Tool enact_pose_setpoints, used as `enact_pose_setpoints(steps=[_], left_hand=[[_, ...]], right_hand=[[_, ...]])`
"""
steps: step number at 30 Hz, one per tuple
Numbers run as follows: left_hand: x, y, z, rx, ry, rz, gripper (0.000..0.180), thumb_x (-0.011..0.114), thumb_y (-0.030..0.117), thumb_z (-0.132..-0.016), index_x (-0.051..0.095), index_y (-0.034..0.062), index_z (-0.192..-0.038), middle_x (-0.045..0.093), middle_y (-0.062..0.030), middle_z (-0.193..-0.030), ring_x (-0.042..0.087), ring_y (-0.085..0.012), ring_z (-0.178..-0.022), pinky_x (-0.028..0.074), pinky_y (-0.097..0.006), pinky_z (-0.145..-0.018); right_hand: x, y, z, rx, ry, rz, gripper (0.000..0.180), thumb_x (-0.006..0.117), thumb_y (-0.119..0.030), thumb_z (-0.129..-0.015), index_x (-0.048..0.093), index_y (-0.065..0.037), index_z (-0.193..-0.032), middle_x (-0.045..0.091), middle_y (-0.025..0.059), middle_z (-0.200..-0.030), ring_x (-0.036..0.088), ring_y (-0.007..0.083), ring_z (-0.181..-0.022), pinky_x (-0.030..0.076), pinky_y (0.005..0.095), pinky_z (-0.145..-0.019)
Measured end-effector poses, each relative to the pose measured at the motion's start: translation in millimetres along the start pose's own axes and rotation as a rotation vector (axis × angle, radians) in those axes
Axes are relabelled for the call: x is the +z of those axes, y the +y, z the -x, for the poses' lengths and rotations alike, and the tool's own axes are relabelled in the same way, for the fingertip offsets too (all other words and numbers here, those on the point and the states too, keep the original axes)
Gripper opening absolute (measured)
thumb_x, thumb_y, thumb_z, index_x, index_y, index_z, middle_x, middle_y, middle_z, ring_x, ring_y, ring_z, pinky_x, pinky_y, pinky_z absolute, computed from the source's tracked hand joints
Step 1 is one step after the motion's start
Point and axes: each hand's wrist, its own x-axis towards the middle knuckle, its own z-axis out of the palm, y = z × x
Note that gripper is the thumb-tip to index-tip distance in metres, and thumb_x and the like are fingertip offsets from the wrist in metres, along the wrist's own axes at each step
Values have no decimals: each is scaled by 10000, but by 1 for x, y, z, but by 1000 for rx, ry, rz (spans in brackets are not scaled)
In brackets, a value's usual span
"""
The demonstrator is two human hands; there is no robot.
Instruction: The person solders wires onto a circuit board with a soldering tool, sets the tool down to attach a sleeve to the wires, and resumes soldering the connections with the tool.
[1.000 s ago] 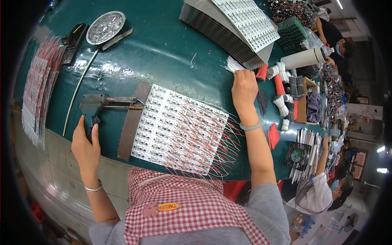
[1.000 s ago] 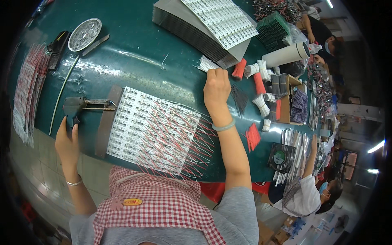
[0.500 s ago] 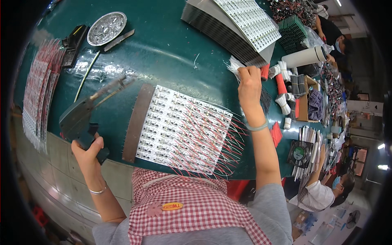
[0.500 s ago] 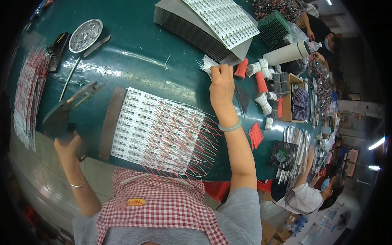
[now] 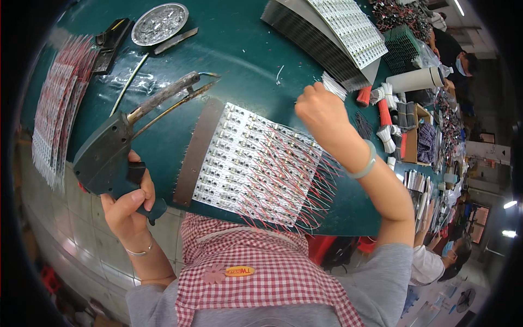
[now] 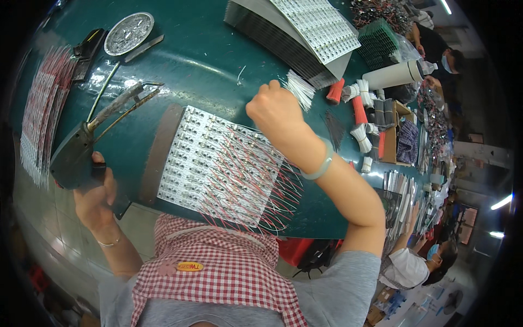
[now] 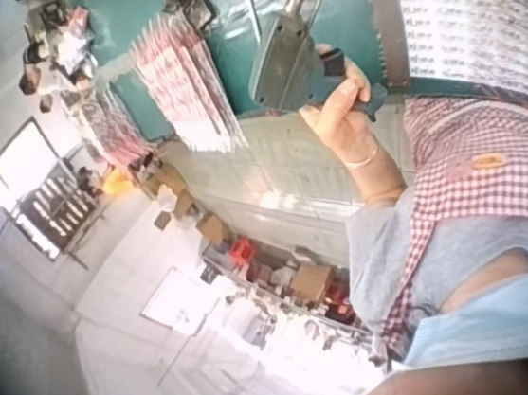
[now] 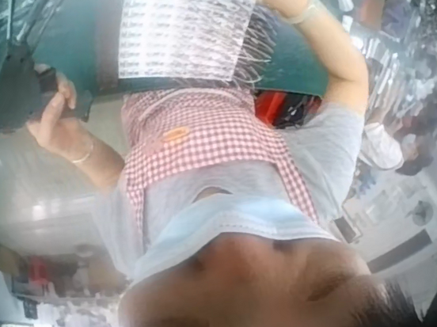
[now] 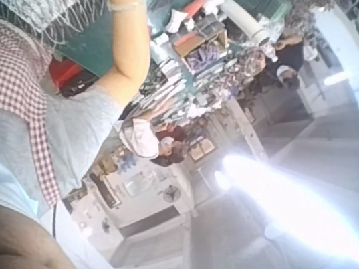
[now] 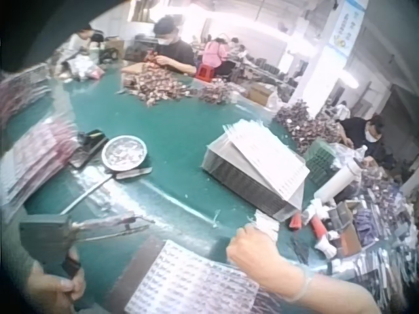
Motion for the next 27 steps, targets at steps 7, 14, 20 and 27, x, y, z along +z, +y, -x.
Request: enact_pose_setpoints(steps=[7, 14, 20, 27], left_hand=[[-7, 4, 15, 123, 14, 0, 663, 640, -11, -633, 481, -127, -1266, 569, -215, -1135, 511, -177, -512, 394, -260, -399], [8, -12, 20, -50, 78, 2, 600, 669, -29, -704, 489, -114, -1269, 611, -204, -1094, 549, -178, -560, 418, -280, -450], [29, -19, 30, -257, 69, -89, 435, 711, -9, -772, 587, -59, -1185, 660, -118, -903, 578, -135, -630, 456, -260, -557], [43, -39, 36, -218, 49, -581, 409, 745, -34, -795, 626, -36, -1186, 691, -89, -1073, 622, -122, -785, 503, -255, -687]], right_hand=[[3, -16, -13, -82, -163, 64, 109, 724, -40, -558, 661, -45, -648, 583, 81, -719, 600, 224, -796, 534, 285, -591], [2, -21, -13, -4, 44, -227, 163, 669, -64, -685, 648, -40, -845, 596, 83, -863, 577, 248, -853, 514, 326, -667], [18, -49, -14, 197, 392, -901, 240, 660, 101, -707, 706, -21, -909, 646, 91, -871, 620, 274, -818, 518, 364, -670], [30, -63, -11, 177, 408, -953, 286, 672, 112, -674, 704, -13, -929, 663, 92, -867, 623, 256, -789, 522, 355, -657]])
